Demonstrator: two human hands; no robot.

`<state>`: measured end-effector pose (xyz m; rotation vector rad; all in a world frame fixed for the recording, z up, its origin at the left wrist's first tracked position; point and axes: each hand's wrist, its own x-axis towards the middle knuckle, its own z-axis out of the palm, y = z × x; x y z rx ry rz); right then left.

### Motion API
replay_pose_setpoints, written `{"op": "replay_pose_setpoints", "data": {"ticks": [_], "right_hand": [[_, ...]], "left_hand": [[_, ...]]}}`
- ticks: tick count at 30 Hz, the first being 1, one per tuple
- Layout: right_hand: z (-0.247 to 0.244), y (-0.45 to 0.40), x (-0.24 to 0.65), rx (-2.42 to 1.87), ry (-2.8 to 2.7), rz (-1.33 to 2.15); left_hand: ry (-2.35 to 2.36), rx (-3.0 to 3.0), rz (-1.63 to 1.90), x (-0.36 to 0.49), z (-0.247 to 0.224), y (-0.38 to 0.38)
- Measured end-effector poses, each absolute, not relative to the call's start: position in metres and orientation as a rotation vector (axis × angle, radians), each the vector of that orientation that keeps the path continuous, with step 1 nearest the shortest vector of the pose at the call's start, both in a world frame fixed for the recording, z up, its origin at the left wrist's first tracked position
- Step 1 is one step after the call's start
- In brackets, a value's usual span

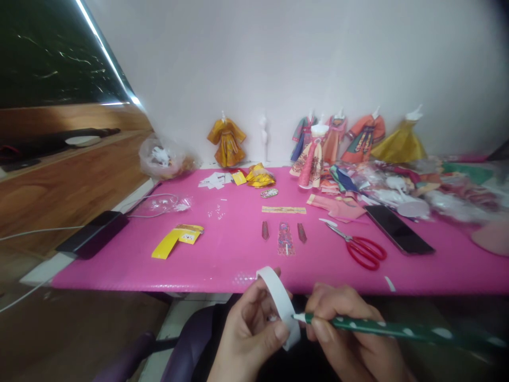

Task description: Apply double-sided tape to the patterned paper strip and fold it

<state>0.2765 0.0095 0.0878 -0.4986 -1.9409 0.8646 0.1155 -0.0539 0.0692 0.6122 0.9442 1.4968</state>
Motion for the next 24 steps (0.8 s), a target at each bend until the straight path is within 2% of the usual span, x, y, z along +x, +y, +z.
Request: {"op": "replay_pose_setpoints", "data": {"ticks": [7,16,24], "right_hand": [[0.088,0.010,0.275,-0.494,-1.928,0.870],[0.093,0.011,0.274,-0.481,-1.934,0.824],[0.086,0.010,0.275,-0.519,-1.947,0.825]], "left_hand": [[0.827,0.661,1.513,0.115,0.062,-0.051],[0.927,0.626,1.491,0.115,0.068,-0.053],[0.776,0.701,1.542,0.114,0.057,-0.049]]}}
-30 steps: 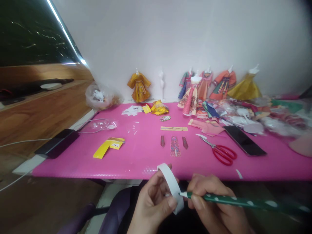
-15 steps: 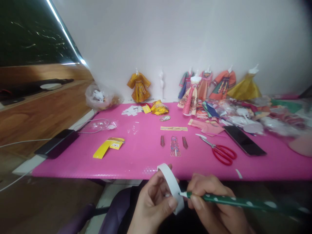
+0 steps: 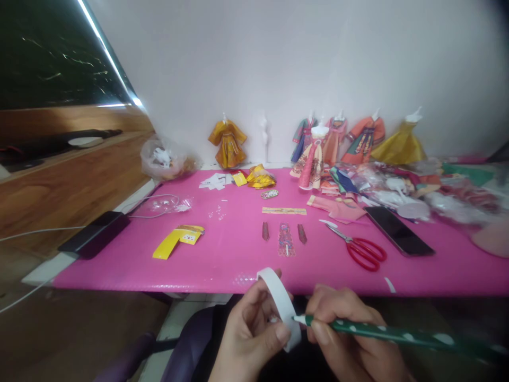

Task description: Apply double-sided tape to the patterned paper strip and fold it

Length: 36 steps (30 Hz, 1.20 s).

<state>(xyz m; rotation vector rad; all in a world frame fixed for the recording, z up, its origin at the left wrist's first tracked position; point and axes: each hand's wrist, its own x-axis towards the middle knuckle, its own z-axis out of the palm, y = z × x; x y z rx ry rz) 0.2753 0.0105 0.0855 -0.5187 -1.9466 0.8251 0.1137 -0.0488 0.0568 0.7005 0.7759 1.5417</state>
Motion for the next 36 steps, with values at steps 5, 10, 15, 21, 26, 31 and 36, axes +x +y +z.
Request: {"op": "replay_pose_setpoints", "data": {"ticks": [5,10,15,21,26,31,36], "right_hand": [[0.092,0.011,0.272,-0.494,-1.928,0.794],[0.095,0.011,0.273,-0.482,-1.958,0.822],[0.086,0.009,0.274,-0.498,-1.899,0.858],[0.090,0.011,0.271,-0.484,-1.909,0.853],[0.091,0.011,0.272,-0.464,-1.914,0.847],[0.087,0.010,0.275,-0.492,-1.932,0.898],[0.083,0.009,0.278,-0.504,-1.940,0.921]], "left_hand": [[0.790,0.657,1.523,0.116,0.065,-0.050],[0.869,0.586,1.509,0.118,0.073,-0.053],[0.836,0.611,1.503,0.115,0.069,-0.053],[0.786,0.673,1.461,0.112,0.066,-0.052],[0.792,0.680,1.465,0.112,0.064,-0.054],[0.784,0.693,1.481,0.112,0.064,-0.053],[0.771,0.693,1.471,0.112,0.065,-0.055]]}}
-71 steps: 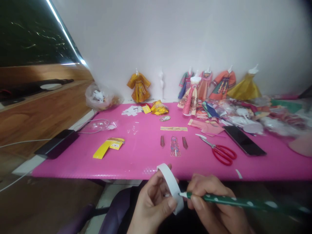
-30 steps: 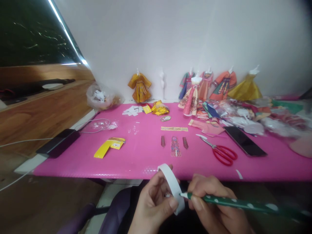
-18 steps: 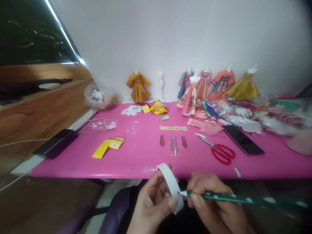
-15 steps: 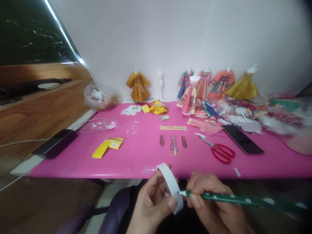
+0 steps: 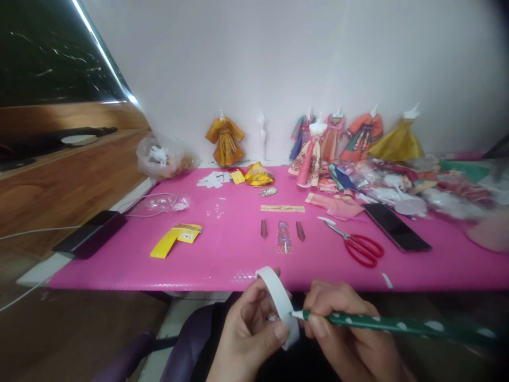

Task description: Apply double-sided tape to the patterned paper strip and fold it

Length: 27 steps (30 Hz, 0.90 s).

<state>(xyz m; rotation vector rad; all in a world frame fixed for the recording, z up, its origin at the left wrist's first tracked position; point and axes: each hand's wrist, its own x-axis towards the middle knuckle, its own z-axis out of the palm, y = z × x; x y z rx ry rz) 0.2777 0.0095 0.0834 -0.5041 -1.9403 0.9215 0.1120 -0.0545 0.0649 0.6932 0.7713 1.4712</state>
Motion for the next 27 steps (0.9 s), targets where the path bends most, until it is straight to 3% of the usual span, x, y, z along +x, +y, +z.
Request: {"op": "replay_pose_setpoints", "data": {"ticks": [27], "right_hand": [[0.0836,0.0092,0.2760,-0.485,-1.911,0.880]], "left_hand": [[0.730,0.729,1.415,0.1134,0.0640,-0.0522]]}}
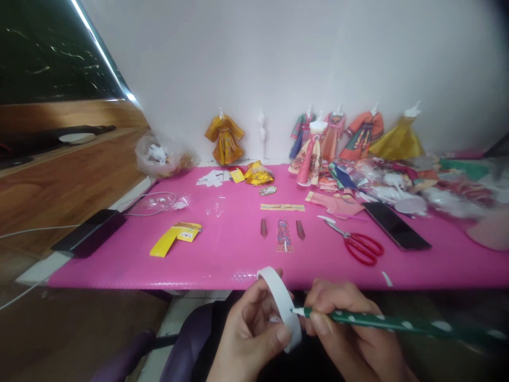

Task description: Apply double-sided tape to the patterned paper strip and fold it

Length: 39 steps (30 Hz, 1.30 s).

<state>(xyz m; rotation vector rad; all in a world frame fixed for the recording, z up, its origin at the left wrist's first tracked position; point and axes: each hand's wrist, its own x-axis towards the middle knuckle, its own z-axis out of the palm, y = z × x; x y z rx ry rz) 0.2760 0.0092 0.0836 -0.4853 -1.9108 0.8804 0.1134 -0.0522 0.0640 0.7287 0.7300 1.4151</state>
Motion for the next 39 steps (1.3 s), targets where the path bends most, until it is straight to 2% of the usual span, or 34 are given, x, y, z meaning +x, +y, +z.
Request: {"op": "replay_pose_setpoints", "data": {"ticks": [39], "right_hand": [[0.0834,0.0056,0.2820,-0.576,-1.926,0.948]], "left_hand": [[0.754,0.704,1.406,0.1143,0.0720,-0.0523]]}}
